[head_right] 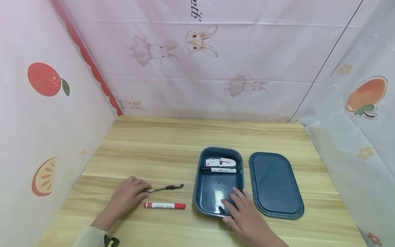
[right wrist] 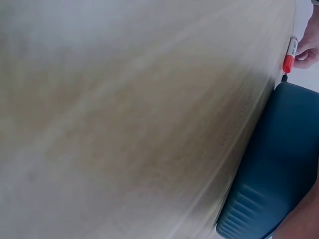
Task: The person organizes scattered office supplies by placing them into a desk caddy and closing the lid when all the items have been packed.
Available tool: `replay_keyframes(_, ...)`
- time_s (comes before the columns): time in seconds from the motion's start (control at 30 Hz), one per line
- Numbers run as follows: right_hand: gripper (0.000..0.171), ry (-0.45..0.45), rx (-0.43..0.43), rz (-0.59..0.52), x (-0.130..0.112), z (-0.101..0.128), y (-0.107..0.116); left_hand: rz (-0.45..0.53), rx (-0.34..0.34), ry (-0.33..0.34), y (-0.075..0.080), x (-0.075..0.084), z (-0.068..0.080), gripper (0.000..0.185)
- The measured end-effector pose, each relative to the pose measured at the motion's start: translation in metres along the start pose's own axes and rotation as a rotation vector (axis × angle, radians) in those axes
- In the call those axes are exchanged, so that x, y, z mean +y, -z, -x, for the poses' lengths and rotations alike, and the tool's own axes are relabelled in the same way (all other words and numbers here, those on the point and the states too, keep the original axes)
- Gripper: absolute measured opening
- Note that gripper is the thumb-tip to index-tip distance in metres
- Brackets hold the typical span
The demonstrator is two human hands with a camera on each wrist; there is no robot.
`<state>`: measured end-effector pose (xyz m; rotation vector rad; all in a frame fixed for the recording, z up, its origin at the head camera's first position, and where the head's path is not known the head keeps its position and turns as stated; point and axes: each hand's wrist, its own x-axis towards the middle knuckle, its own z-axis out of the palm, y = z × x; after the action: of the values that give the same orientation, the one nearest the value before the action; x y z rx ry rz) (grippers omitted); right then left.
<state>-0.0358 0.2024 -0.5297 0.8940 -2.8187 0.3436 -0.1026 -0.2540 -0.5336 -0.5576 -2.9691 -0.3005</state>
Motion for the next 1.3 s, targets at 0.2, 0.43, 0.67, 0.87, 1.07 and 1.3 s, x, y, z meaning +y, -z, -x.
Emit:
replay_keyframes(0.2,0.044,-0.022,-0.027,-0.011,0.000,0.001,0.001,0.010,0.045,-0.033,-0.003,0.001,0.000,0.014)
replay_keyframes(0.43,0.044,-0.030,-0.031,-0.012,-0.001,0.001,0.001,0.000,0.066,-0.051,-0.003,0.004,-0.002,0.011)
replay_keyframes(0.67,0.044,-0.040,-0.034,-0.014,-0.002,0.000,0.002,0.047,0.077,-0.011,-0.004,0.003,-0.003,0.010)
replay_keyframes(0.87,0.045,-0.043,-0.031,-0.010,-0.002,0.000,0.002,0.075,0.096,0.000,-0.001,0.002,-0.004,0.010)
replay_keyframes(1.07,0.045,-0.046,-0.032,-0.009,-0.002,0.000,0.003,0.107,0.099,0.012,0.009,0.006,-0.008,0.010)
replay_keyframes(1.3,0.045,-0.039,-0.028,-0.006,-0.001,0.001,0.000,0.111,0.099,0.003,0.015,0.010,-0.019,0.011)
